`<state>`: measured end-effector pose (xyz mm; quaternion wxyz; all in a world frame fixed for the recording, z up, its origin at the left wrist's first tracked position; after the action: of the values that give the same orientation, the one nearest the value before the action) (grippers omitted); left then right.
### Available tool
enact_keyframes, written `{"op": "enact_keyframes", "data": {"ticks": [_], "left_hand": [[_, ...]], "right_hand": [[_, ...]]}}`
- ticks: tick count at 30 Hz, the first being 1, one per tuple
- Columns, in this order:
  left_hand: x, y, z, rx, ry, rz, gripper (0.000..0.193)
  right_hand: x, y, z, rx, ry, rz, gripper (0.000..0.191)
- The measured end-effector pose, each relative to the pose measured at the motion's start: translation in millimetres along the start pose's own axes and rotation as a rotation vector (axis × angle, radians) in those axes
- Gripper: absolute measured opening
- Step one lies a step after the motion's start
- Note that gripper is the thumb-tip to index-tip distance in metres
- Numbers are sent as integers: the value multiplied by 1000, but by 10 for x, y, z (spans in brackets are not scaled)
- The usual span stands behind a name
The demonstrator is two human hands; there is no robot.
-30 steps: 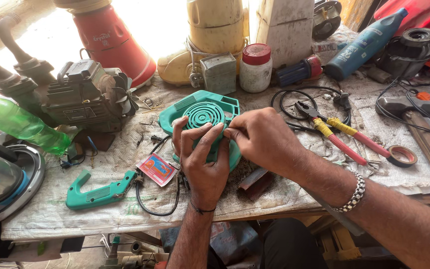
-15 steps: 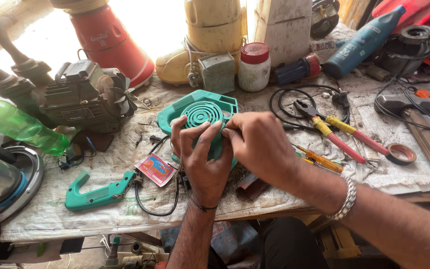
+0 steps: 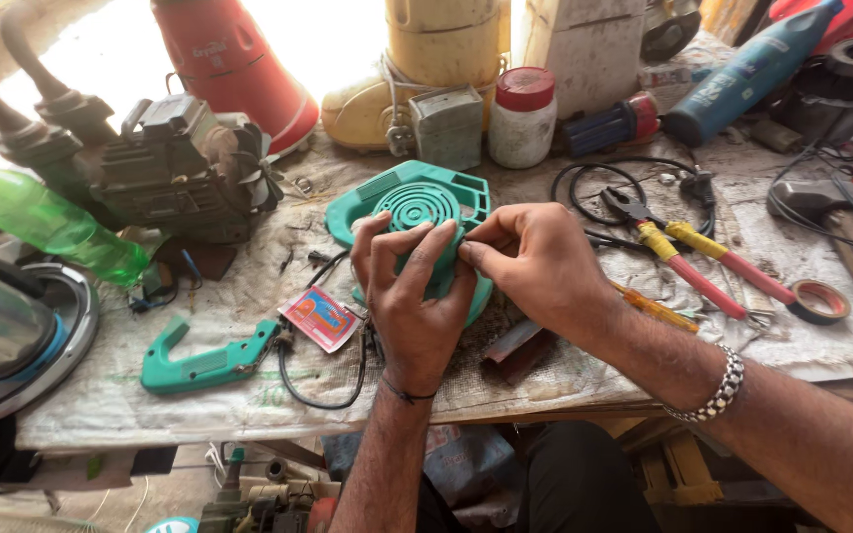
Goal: The person repairs a teal leaf blower by manipulating internal wires and components. They use pliers to strip wire ends and a screwdriver to tighten screws on the housing, working on the device's internal wiring and casing.
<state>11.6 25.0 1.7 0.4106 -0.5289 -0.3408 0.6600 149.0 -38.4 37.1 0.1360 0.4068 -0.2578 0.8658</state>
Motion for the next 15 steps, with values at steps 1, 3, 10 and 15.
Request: {"op": "enact_keyframes", "data": {"ticks": [1, 3, 10, 15], "left_hand": [[-3, 5, 7, 3, 0, 3, 41], [-7, 9, 5, 12, 6, 5, 41], [-18, 7, -17, -11, 14, 34, 37], [-39, -28, -38, -56, 45, 80, 35]], "right_hand": [[15, 28, -9, -19, 12, 15, 18], [70, 82, -16, -53, 36, 94, 17], [225, 186, -64, -129, 368, 424, 14], [76, 73, 53, 22, 294, 431, 14]]}}
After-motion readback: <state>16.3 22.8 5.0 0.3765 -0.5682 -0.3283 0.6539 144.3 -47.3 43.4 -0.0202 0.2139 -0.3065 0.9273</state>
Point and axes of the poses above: each hand's wrist, its own y-axis away from the middle knuckle, its own z-axis out of the back of the hand, x = y × z, the point moved 5 cm from there along -y, towards the middle knuckle
